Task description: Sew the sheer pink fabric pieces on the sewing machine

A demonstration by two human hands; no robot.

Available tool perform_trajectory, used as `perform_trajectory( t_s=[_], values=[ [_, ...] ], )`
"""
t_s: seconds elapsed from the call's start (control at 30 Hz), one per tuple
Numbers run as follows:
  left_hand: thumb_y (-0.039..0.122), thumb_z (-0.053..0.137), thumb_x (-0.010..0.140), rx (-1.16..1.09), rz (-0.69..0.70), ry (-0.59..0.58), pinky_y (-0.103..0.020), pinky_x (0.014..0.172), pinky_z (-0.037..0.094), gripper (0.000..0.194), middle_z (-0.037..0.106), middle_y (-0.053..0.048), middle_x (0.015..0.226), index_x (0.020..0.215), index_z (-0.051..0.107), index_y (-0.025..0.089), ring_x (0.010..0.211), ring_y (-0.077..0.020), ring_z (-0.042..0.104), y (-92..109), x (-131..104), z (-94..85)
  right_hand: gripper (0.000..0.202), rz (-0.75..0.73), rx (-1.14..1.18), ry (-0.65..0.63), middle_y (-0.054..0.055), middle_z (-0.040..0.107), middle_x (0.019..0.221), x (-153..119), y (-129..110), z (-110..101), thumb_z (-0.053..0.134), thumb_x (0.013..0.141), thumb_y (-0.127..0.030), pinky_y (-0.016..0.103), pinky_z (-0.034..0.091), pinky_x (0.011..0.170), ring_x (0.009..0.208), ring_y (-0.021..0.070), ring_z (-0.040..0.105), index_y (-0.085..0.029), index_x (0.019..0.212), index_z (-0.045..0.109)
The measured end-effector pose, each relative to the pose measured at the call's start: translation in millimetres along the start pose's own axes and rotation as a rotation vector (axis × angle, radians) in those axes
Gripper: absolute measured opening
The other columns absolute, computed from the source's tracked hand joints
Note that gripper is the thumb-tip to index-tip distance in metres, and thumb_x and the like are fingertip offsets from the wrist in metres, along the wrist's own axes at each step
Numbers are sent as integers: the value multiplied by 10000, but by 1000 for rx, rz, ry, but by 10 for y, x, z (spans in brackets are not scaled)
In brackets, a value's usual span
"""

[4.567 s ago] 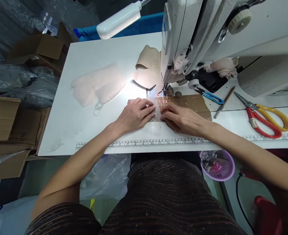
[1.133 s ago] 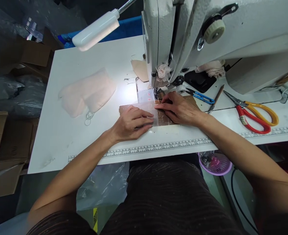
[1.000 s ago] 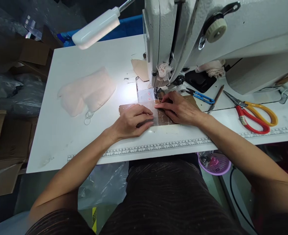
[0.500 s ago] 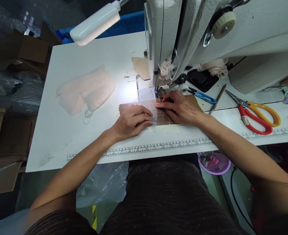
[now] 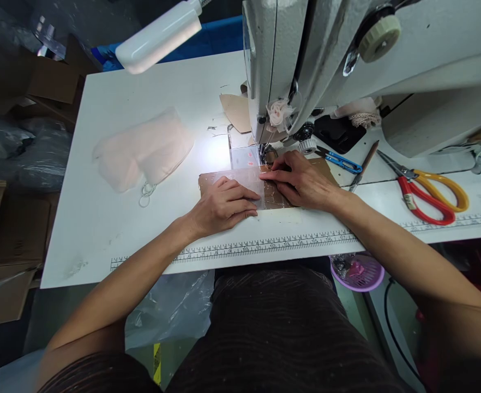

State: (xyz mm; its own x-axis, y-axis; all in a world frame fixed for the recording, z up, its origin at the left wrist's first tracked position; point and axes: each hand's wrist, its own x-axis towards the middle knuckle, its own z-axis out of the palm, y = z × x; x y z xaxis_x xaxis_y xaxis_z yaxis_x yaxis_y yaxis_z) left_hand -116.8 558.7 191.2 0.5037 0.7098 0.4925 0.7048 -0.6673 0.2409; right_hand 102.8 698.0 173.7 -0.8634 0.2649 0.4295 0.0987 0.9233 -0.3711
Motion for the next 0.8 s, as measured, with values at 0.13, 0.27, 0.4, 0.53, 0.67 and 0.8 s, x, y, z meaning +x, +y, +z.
perform_trajectory(
  t_s=[0.13, 0.27, 0.4, 0.53, 0.67, 0.8],
  values=[
    [299, 682, 926, 7, 21, 4, -309, 699, 419, 81, 773, 5, 1045, 904, 695, 221, 772, -128, 627, -8, 9, -11, 349, 2, 18, 20, 108, 603, 1070, -6, 2, -6, 466, 943, -174, 425, 509, 881, 1002, 243, 551, -233, 1189, 705],
    [290, 689, 920, 8, 24, 0, -312, 698, 425, 70, 774, 9, 1043, 902, 693, 222, 778, -136, 632, -7, 17, -22, 360, 64, 67, -14, 101, 612, 1112, -3, -27, -56, 466, 954, -195, 419, 497, 913, 1039, 234, 558, -245, 1227, 696],
    [291, 671, 931, 6, 11, -5, -321, 714, 437, 70, 773, 11, 1055, 902, 699, 234, 766, -136, 638, -4, -6, -17, 319, -11, 93, -65, 76, 619, 1099, 6, -57, -75, 497, 949, -224, 461, 450, 962, 1041, 238, 528, -294, 1140, 744],
    [262, 654, 939, -2, 7, -12, -331, 740, 459, 60, 772, -3, 1055, 936, 702, 227, 774, -142, 653, -16, 3, -23, 300, -45, 62, -63, 74, 620, 1099, 11, -46, -45, 551, 909, -217, 485, 426, 951, 1041, 252, 505, -316, 1090, 769],
    [227, 651, 931, -4, 47, 6, -335, 730, 473, 62, 776, -19, 1035, 898, 703, 219, 799, -162, 691, 30, 92, -108, 324, -8, 25, -120, 81, 630, 1148, 53, -70, -61, 595, 883, -195, 464, 420, 963, 1074, 251, 523, -298, 1147, 753],
    [237, 634, 903, 35, 0, 48, -382, 747, 528, 135, 771, -3, 1040, 993, 716, 297, 815, -210, 722, 67, 63, -231, 342, -24, -59, -198, 79, 660, 1170, 173, -122, -122, 630, 869, -181, 388, 407, 1005, 1111, 237, 555, -277, 1177, 746]
  ],
)
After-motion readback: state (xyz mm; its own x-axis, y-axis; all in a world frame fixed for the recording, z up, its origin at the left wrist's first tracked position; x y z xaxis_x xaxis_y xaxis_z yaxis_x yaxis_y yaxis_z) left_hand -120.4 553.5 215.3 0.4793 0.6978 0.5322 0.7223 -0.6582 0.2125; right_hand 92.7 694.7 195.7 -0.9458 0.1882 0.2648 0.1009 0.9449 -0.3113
